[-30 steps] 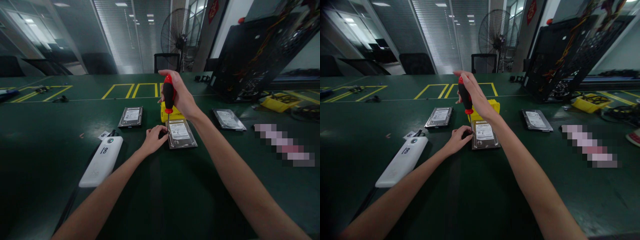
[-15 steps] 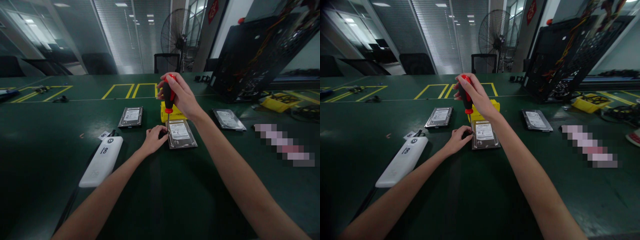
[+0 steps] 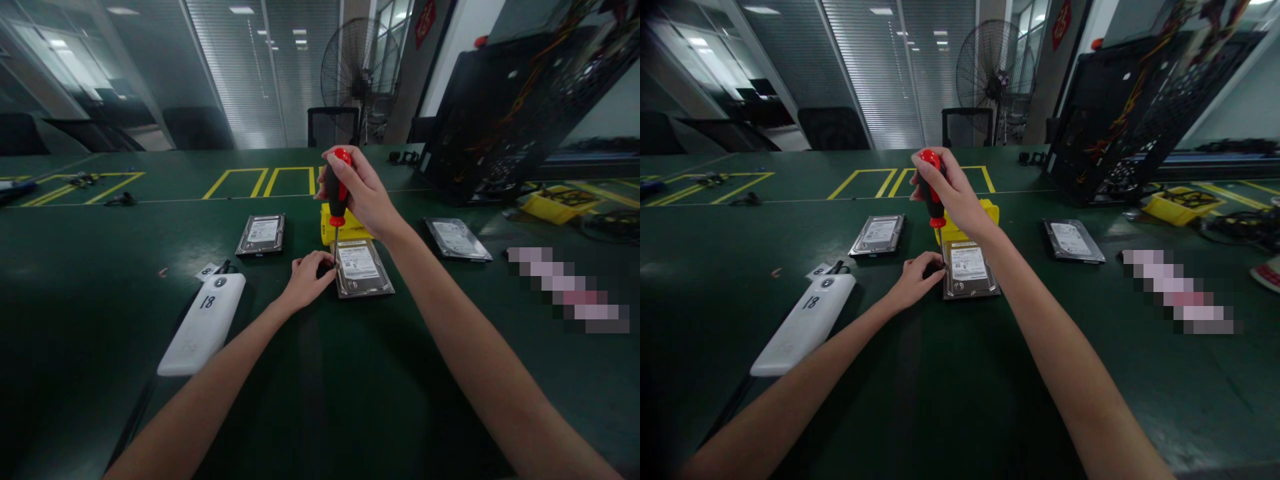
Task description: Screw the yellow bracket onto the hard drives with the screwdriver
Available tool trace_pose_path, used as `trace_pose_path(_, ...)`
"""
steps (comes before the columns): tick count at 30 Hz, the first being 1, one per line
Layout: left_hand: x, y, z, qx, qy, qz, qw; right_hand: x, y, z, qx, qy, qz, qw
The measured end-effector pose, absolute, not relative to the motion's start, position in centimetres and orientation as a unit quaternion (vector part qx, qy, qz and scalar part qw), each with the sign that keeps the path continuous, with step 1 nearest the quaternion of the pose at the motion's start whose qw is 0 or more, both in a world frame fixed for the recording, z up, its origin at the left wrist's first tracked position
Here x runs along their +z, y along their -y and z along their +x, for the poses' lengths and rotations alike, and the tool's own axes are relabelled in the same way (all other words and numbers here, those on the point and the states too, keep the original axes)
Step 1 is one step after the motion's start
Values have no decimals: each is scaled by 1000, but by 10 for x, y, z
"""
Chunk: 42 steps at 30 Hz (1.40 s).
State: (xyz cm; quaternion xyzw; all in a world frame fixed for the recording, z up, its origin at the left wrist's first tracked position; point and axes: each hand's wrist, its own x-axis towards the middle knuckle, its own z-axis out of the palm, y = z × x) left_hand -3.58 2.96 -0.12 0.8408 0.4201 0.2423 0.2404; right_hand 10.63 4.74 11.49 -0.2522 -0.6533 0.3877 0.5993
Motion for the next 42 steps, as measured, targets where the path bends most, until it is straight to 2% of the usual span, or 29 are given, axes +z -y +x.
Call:
trace_pose_path(11,-1,-29,-36,244,-417,841,243,117,-43,105,337,660,-269,615)
trace_pose_path(28,-5,-31,-37,252,-408,843,242,118,-42,110,329,669,-255,616)
trace_pose_path(35,-5,-31,-36,246,-416,841,242,119,-45,108,394,653,-202,615)
trace_pose_path(42,-3,-30,-36,244,-418,840,244,117,-48,110,405,643,-202,618)
